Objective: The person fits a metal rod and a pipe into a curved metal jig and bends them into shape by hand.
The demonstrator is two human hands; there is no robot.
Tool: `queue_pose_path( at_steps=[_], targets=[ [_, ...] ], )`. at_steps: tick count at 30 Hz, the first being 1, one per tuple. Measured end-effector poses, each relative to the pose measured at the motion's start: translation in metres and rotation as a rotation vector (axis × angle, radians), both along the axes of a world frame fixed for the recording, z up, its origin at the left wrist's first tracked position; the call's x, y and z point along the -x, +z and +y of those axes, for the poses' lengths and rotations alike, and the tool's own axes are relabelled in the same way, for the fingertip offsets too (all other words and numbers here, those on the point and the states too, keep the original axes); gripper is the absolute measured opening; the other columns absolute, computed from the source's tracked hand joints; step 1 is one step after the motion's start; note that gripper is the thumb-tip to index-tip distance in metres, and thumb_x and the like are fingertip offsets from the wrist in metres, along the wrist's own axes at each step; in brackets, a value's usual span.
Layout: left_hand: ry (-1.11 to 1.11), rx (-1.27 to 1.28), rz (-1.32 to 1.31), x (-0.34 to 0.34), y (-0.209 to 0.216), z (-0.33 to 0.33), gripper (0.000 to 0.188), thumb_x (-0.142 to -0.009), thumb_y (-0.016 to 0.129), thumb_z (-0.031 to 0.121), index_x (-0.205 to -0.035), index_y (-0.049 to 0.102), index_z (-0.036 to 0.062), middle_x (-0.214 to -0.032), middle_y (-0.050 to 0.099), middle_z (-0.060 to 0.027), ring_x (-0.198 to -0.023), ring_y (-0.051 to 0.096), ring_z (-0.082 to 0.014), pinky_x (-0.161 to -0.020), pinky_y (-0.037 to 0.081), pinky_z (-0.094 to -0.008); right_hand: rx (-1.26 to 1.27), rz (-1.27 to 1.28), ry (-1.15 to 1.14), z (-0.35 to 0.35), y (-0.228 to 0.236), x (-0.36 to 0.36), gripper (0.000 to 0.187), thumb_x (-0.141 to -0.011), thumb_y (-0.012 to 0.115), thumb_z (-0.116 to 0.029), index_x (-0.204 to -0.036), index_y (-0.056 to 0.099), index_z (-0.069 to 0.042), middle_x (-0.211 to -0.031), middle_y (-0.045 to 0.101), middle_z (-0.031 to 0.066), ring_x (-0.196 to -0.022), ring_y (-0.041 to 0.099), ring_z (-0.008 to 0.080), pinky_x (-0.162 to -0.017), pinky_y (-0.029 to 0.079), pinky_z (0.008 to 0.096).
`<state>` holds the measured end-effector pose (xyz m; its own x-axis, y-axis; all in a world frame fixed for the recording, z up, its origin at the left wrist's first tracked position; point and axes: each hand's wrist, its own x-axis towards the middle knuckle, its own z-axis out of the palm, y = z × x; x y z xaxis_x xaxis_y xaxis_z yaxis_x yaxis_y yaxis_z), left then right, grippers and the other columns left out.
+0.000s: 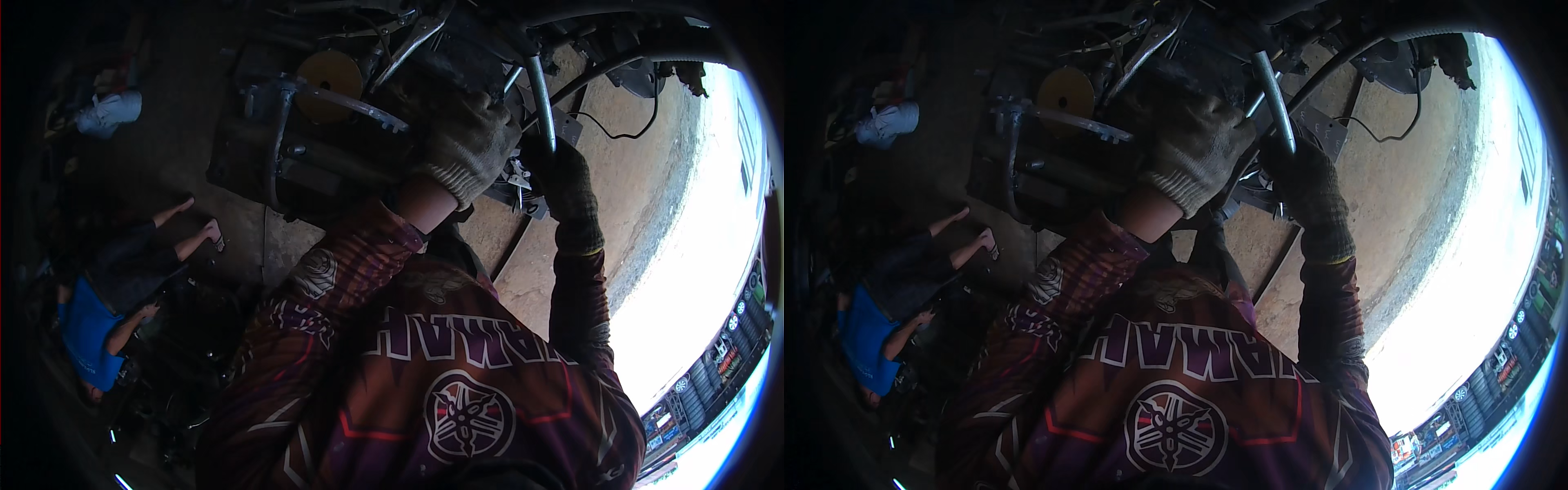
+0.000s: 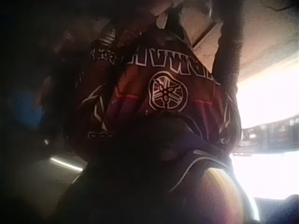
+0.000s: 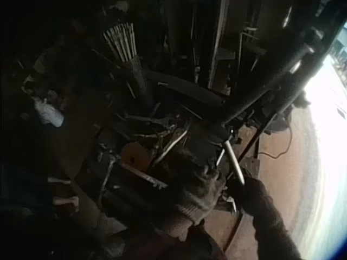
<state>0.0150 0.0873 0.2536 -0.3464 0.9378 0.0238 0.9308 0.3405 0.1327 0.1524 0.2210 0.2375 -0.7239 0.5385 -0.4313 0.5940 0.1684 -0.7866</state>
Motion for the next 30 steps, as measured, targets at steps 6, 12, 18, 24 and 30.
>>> queue_pose_path(
  at_steps=[6,12,18,24,30],
  targets=[
    [0.006,-0.009,0.006,0.001,0.003,-0.004,0.016,-0.084,0.065,0.025,-0.098,0.070,0.0220,-0.103,0.065,0.0049,-0.106,0.059,-0.0185,-0.087,0.052,-0.0393,0.072,-0.092,-0.058,-0.005,0.013,0.006,0.027,-0.095,0.065,-0.027,-0.110,0.069,-0.005,-0.078,0.066,0.0005,-0.057,0.054,0.0067,-0.049,0.041,0.0243],
    [0.027,-0.069,0.027,0.000,0.005,-0.005,0.016,-0.085,0.062,0.028,-0.098,0.071,0.0237,-0.099,0.064,0.0049,-0.103,0.059,-0.0187,-0.085,0.052,-0.0399,0.069,-0.060,-0.071,-0.001,0.006,0.000,0.028,-0.094,0.065,-0.028,-0.109,0.068,-0.004,-0.076,0.065,0.0020,-0.058,0.056,0.0084,-0.051,0.044,0.0267],
    [0.022,-0.016,-0.011,-0.002,0.015,-0.004,0.017,-0.086,0.060,0.031,-0.097,0.072,0.0242,-0.099,0.064,0.0032,-0.100,0.058,-0.0217,-0.082,0.052,-0.0406,0.211,-0.102,-0.166,-0.004,0.016,0.000,0.027,-0.093,0.067,-0.024,-0.110,0.069,-0.004,-0.075,0.063,0.0008,-0.056,0.055,0.0083,-0.049,0.044,0.0264],
    [0.025,-0.124,-0.098,-0.005,0.002,0.002,0.019,-0.084,0.062,0.030,-0.084,0.076,0.0165,-0.092,0.066,0.0002,-0.099,0.057,-0.0232,-0.083,0.048,-0.0473,0.199,-0.059,-0.220,-0.009,0.022,-0.001,0.029,-0.092,0.068,-0.024,-0.109,0.068,0.000,-0.073,0.061,0.0011,-0.054,0.053,0.0082,-0.047,0.042,0.0245],
    [0.057,-0.177,-0.094,-0.009,0.001,0.004,0.021,-0.084,0.063,0.029,-0.089,0.076,0.0133,-0.093,0.067,-0.0021,-0.099,0.057,-0.0238,-0.079,0.050,-0.0471,0.121,-0.098,-0.219,-0.012,0.027,-0.001,0.027,-0.093,0.068,-0.024,-0.106,0.065,-0.001,-0.066,0.056,-0.0008,-0.051,0.051,0.0090,-0.045,0.041,0.0236]
  ],
)
